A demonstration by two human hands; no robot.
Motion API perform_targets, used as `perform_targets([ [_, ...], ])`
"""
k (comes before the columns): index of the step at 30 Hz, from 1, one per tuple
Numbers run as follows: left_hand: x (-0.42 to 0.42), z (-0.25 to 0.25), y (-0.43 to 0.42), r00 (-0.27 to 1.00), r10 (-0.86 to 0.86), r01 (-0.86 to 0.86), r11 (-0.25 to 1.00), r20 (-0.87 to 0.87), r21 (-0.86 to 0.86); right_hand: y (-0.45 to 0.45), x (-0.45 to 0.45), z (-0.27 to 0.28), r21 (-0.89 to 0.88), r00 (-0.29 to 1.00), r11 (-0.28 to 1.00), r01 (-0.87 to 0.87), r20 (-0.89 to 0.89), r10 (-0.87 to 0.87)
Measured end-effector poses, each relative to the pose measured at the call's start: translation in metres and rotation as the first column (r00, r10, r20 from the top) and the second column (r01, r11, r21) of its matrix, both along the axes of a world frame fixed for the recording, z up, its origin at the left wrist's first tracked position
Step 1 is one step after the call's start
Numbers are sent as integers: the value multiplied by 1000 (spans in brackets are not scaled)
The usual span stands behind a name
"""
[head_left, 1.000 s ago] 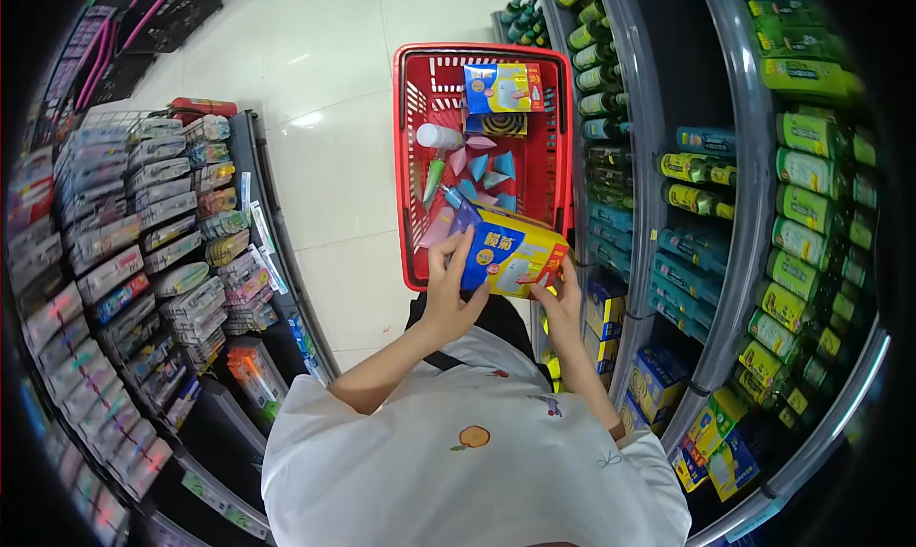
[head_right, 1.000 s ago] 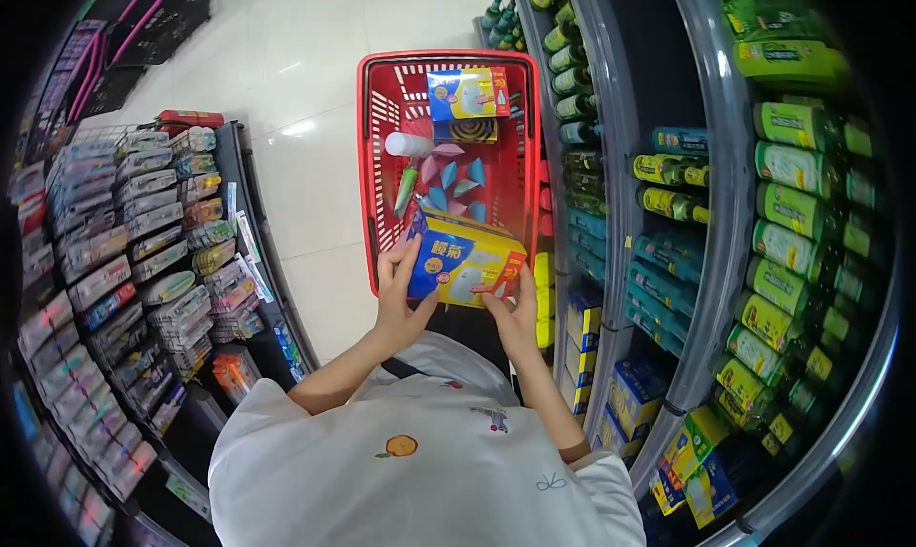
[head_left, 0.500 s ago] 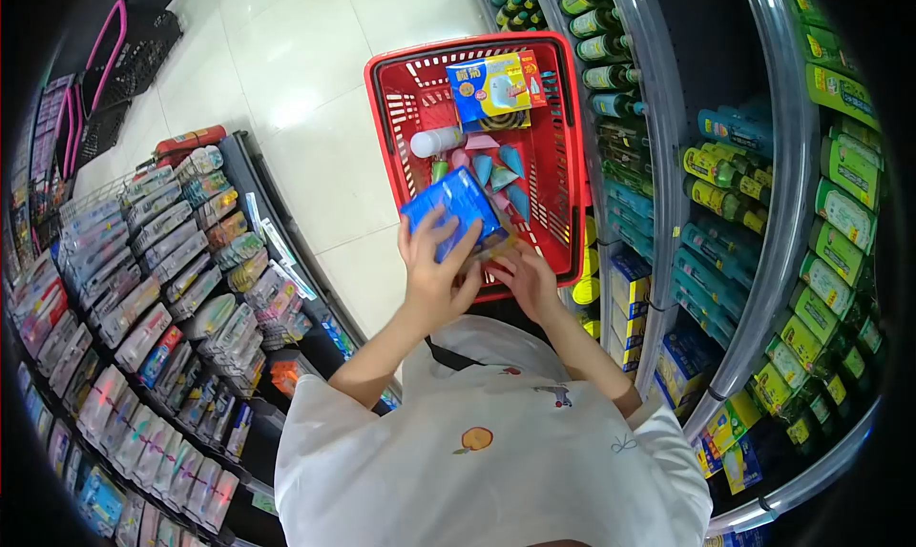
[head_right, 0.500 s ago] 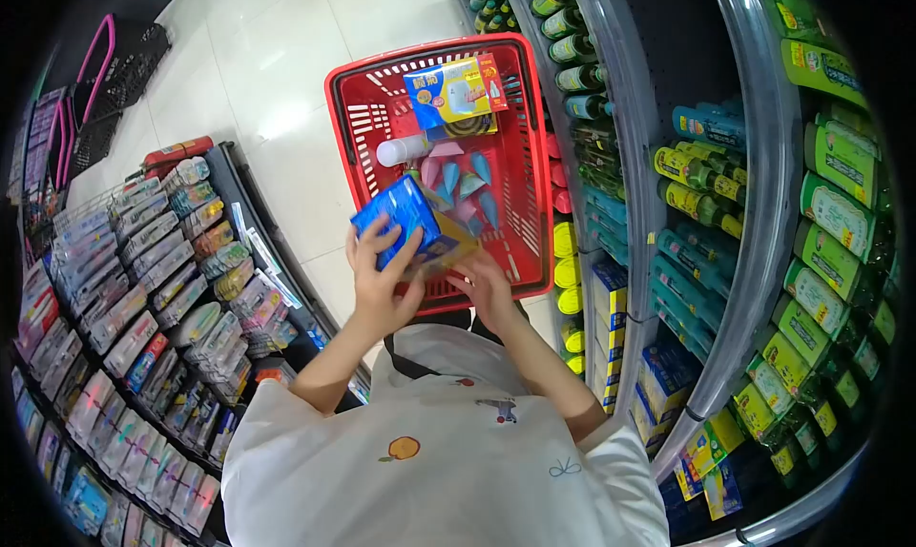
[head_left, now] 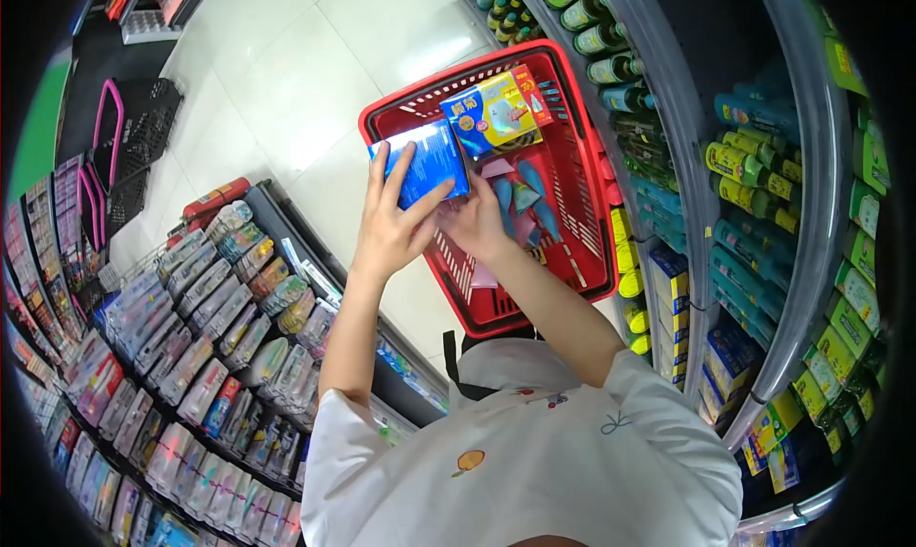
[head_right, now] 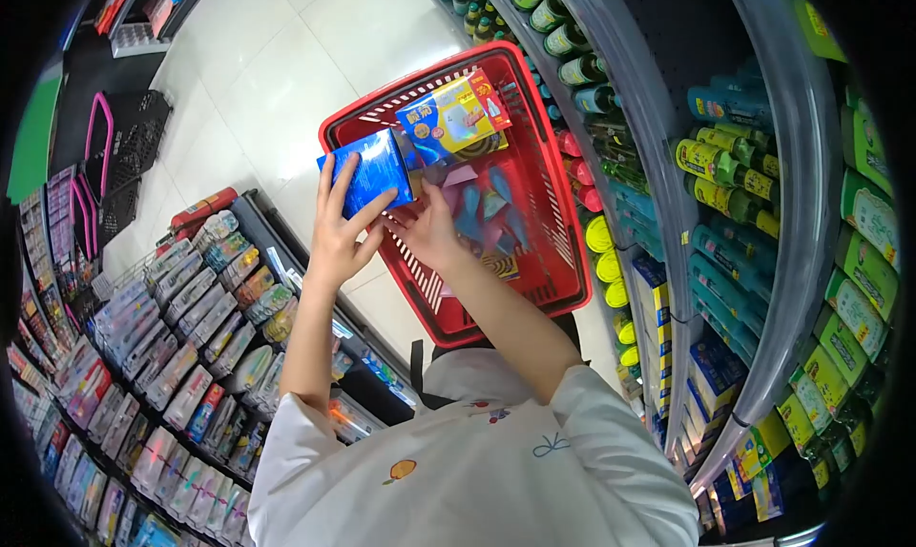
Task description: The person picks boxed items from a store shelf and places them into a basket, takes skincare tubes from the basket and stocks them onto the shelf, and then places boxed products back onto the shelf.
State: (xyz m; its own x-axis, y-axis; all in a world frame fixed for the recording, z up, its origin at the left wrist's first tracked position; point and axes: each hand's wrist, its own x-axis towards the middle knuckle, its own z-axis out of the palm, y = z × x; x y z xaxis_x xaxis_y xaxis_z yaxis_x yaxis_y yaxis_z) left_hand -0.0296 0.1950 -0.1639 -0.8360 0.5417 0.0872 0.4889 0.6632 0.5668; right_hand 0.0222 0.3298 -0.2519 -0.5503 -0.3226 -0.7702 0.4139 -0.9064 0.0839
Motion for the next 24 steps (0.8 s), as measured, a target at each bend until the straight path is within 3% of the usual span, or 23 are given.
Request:
perform_targets([
  [5,-9,-27,-3,998,53,-52,998,28,-32,-9,-20,-14,80,1000,996,29,7,-29],
  [7,-10,-43,-7,998,45,-42,997,47,-70,-17,-28,-26,32,998,997,65,17,-66],
  [10,-11,-61,-1,993,27,-8,988,119,-156,-21,-36,-42,8,995,995,97,13,-97],
  [14,-10,-56,18,1000,15,-7,917,17,-399,-18,-35,-47,61,995,994,93,13,-94],
  [21,-9,-64,20,997,67,-58,972,32,-228,-21,-25,-27,116,997,991,61,-50,-55],
  [24,-12,-77,14,996,60,-42,970,66,-241,-29,-25,-36,148,998,988,53,-29,-49],
])
